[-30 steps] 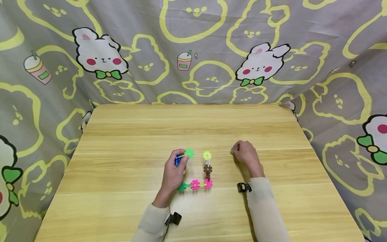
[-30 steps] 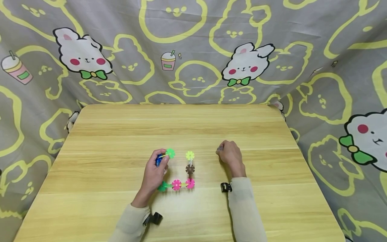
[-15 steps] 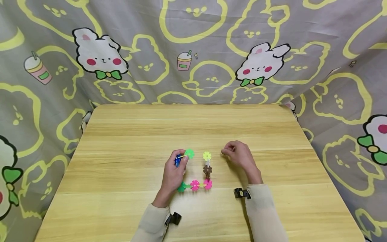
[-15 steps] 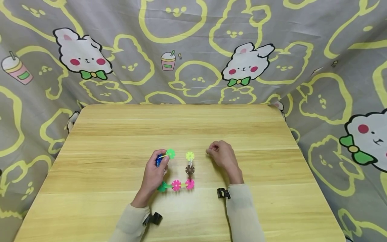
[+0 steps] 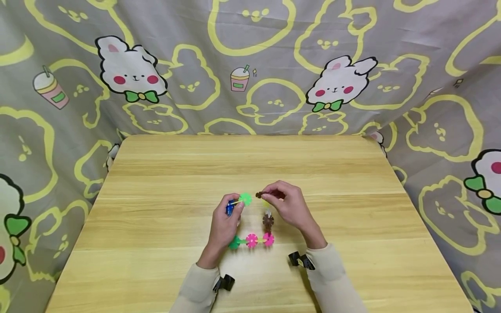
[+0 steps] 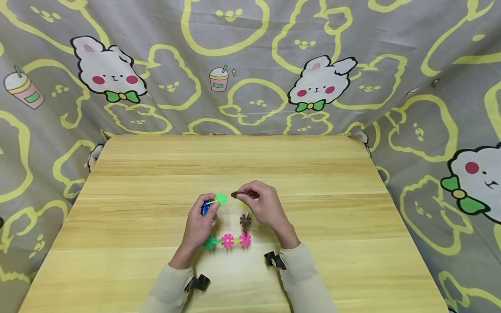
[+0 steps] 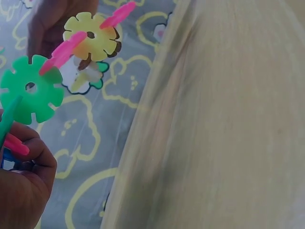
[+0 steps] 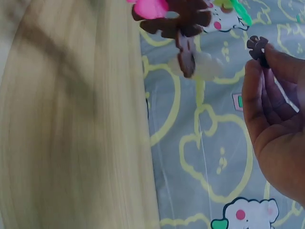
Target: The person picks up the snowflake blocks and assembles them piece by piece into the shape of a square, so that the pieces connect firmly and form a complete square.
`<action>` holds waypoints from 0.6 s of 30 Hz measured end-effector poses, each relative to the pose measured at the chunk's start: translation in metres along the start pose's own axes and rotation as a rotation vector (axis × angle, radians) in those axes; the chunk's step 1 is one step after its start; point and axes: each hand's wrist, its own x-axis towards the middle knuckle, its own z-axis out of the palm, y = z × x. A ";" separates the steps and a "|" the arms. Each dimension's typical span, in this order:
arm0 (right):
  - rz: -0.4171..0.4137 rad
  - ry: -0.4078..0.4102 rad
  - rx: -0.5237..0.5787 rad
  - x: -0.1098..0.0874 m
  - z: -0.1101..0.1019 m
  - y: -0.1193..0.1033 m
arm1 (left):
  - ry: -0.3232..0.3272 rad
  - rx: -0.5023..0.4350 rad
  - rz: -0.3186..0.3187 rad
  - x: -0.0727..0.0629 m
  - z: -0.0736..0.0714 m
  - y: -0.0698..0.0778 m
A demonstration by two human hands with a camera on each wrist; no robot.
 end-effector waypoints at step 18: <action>-0.229 -0.005 -0.101 -0.001 0.011 -0.001 | -0.037 0.037 -0.016 0.000 0.000 0.000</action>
